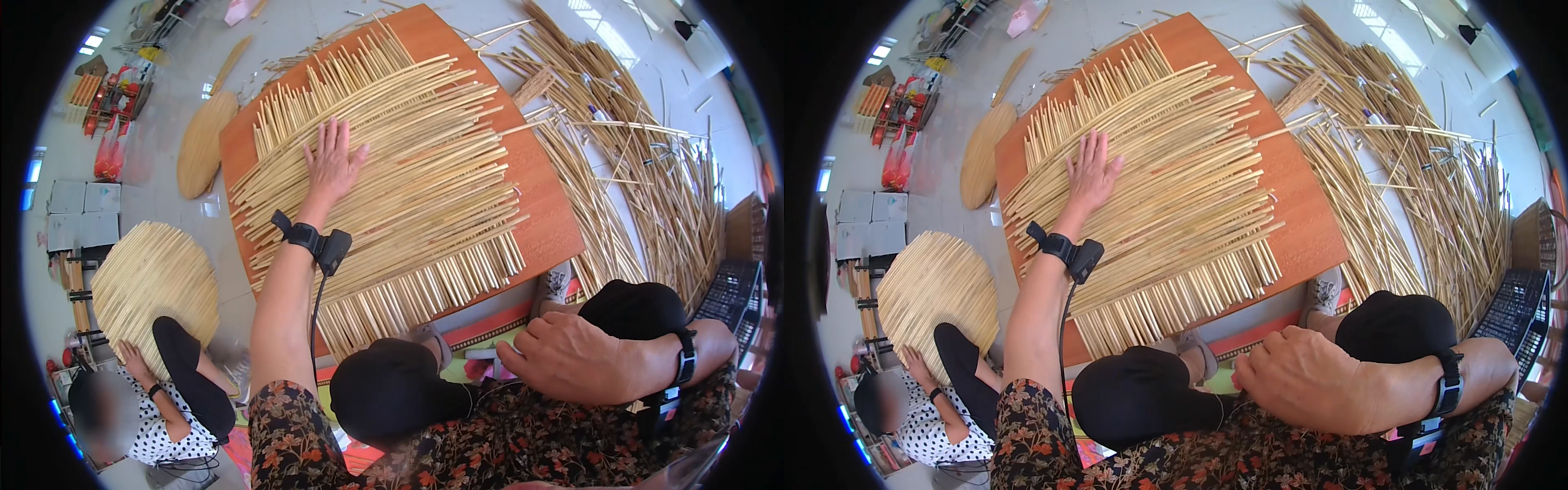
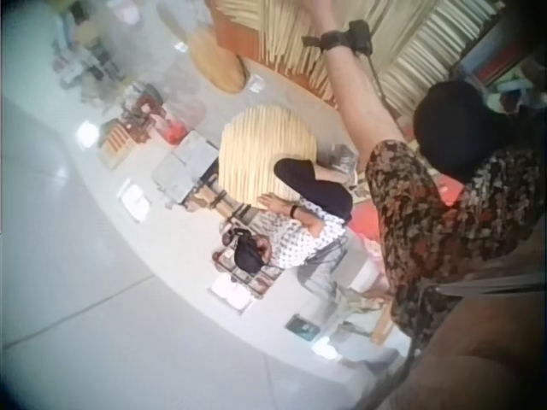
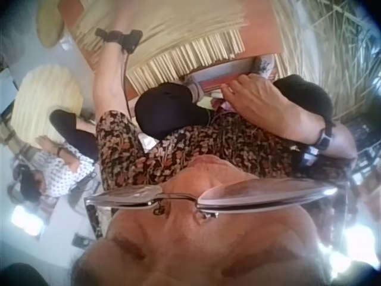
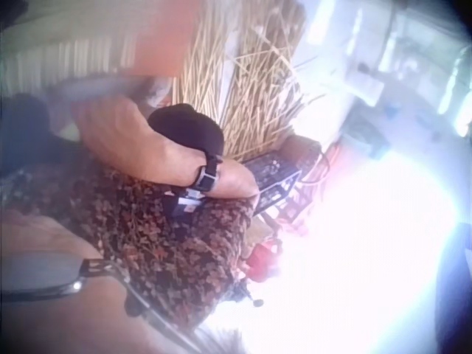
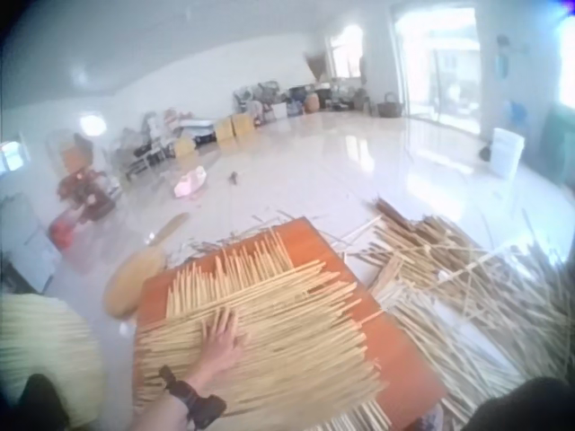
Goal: The person sits on the floor and weaves thin bamboo strips into a flat mat. They repeatedly pick up bundles of strips, align them, and interlace them into the growing weave on a wooden board.
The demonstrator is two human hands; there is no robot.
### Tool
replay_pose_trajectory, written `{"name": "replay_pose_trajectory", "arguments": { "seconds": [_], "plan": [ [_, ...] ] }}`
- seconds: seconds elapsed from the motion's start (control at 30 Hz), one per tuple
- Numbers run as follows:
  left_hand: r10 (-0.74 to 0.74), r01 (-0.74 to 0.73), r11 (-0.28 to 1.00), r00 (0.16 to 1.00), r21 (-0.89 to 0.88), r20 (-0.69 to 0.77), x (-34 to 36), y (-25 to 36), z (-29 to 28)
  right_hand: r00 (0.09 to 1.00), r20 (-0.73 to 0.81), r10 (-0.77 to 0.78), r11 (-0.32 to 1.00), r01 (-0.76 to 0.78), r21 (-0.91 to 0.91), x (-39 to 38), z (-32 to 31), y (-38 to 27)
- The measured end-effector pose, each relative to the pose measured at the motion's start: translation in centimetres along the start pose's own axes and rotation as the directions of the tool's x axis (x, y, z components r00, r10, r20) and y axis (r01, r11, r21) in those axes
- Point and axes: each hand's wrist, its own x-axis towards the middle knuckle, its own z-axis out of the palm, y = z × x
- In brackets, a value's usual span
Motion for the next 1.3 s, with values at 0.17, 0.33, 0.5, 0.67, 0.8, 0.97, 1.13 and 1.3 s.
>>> {"name": "replay_pose_trajectory", "arguments": {
  "seconds": [0.17, 0.33, 0.5, 0.67, 0.8, 0.97, 1.13, 1.3],
  "plan": [
    [0.048, -0.047, 0.999, 0.999, 0.013, -0.022, -2.8, 2.5, 0.9, 1.0, -0.015, 0.018, 1.0, -0.018, -0.02, -0.2, 0.3, -0.1],
    [0.043, -0.044, 0.999, 0.998, 0.018, 0.052, -4.0, 3.6, 0.0, 1.0, 0.023, 0.003, 1.0, -0.002, -0.019, 0.1, 0.1, -0.2],
    [0.093, -0.093, 0.996, 0.995, -0.002, 0.031, -5.1, 3.4, 0.5, 1.0, 0.005, 0.024, 0.999, -0.024, -0.024, -0.1, 0.5, -0.5],
    [0.021, -0.022, 1.0, 0.997, 0.016, 0.07, -5.3, 3.6, -0.4, 1.0, 0.021, -0.01, 0.999, 0.011, -0.047, 0.1, 1.0, -0.5],
    [0.029, -0.027, 0.998, 0.998, -0.049, 0.051, -2.1, 4.3, 0.2, 0.999, 0.008, 0.053, 0.998, -0.053, -0.015, 0.0, 0.7, -1.0],
    [-0.205, 0.206, 0.979, 0.976, -0.002, -0.074, 1.6, -0.6, -1.4, 1.0, 0.016, -0.011, 1.0, 0.011, -0.011, 0.5, 0.3, -0.4],
    [-0.211, 0.211, 0.977, 0.977, 0.023, 0.009, 3.0, -2.9, -0.5, 0.999, 0.019, -0.026, 1.0, 0.026, -0.015, 0.7, 0.0, -0.6],
    [-0.022, 0.022, 0.999, 1.0, 0.023, 0.002, 2.4, -3.4, 0.0, 0.999, 0.044, -0.022, 1.0, 0.022, -0.009, 0.9, -0.2, -0.4]
  ]
}}
